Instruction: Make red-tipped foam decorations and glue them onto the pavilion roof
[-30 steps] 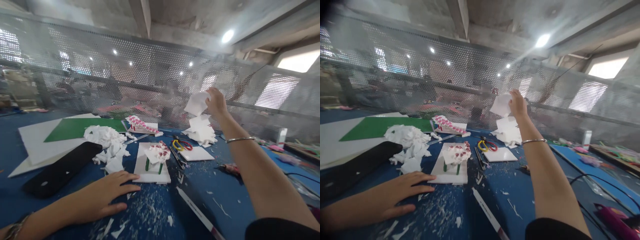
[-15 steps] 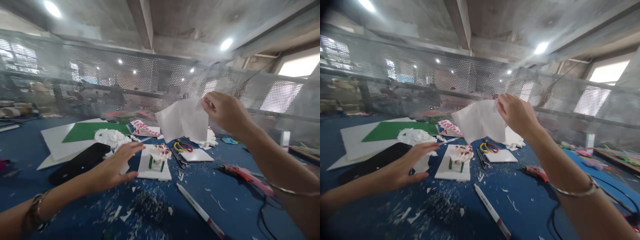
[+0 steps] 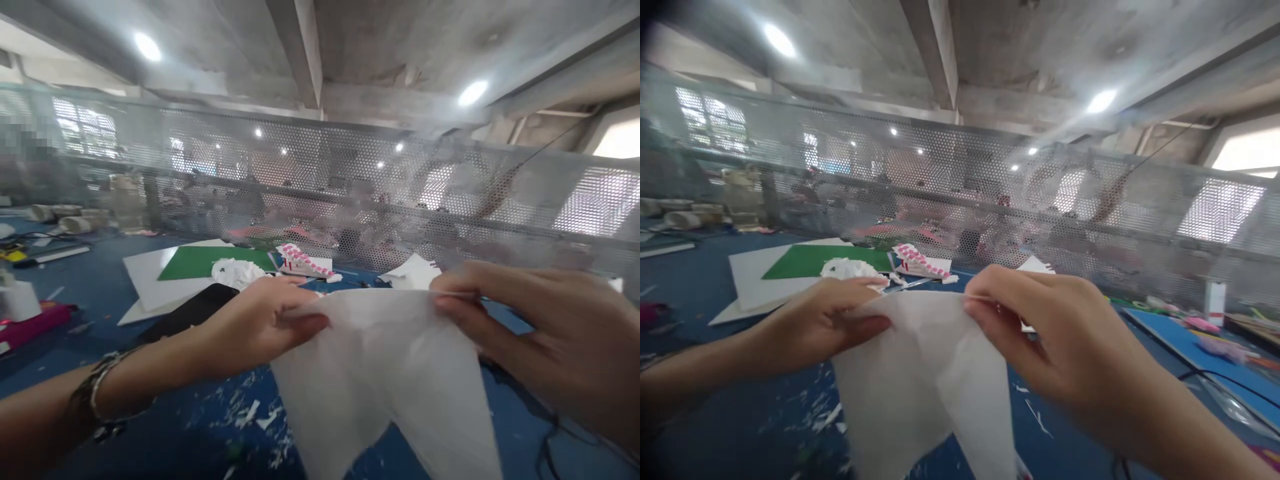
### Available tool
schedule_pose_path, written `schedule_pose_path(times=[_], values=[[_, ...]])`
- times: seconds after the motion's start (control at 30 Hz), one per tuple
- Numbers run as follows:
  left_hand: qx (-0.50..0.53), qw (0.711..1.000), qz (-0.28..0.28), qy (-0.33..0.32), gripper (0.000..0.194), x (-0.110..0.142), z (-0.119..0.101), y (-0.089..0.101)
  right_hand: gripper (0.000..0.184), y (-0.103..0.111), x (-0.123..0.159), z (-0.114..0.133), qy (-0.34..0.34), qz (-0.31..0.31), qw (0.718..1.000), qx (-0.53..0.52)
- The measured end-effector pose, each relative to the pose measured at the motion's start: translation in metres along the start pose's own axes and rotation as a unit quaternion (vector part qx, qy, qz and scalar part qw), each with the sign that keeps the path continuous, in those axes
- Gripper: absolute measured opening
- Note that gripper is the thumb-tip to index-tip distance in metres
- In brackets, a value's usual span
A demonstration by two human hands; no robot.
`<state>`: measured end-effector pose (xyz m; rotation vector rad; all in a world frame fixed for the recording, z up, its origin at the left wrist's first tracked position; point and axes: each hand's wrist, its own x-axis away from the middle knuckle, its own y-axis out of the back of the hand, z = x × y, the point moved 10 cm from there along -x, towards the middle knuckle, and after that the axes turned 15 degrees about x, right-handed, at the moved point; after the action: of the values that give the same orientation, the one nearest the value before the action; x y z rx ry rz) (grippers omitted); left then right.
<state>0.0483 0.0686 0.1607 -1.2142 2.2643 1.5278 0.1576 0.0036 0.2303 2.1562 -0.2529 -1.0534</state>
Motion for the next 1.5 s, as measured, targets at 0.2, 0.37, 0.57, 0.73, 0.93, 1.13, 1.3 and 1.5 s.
schedule_pose_path(times=[0.2,0.37,0.57,0.73,0.93,1.13,1.3,1.5], values=[[-0.01,0.997,0.051,0.053,0.027,-0.004,0.007,-0.008,0.012,-0.037,0.012,-0.02,-0.051,0.063,0.997,-0.006],[-0.091,0.988,0.077,0.097,0.029,-0.013,0.011,-0.017,0.035,-0.041,0.016,0.003,-0.034,0.033,0.999,-0.011],[-0.049,0.995,0.068,0.057,0.045,-0.016,0.0,-0.022,0.027,-0.074,0.014,0.029,-0.008,0.118,0.992,-0.053],[-0.038,0.994,0.097,0.034,0.043,-0.011,-0.002,-0.028,0.029,-0.09,0.011,0.021,-0.035,0.13,0.988,-0.071],[0.039,0.983,0.177,0.03,0.037,-0.008,-0.011,-0.035,0.03,-0.086,0.014,0.018,-0.059,0.163,0.967,-0.187],[-0.042,0.977,0.21,0.015,0.035,-0.011,-0.012,-0.045,0.029,-0.096,0.025,0.016,-0.051,0.234,0.945,-0.221],[-0.092,0.972,0.217,0.012,0.021,-0.011,0.006,-0.062,0.012,-0.116,0.03,0.013,-0.057,0.294,0.938,-0.178],[-0.09,0.969,0.229,-0.022,0.021,-0.007,0.019,-0.079,0.021,-0.135,0.039,0.036,0.039,0.298,0.948,-0.104]])
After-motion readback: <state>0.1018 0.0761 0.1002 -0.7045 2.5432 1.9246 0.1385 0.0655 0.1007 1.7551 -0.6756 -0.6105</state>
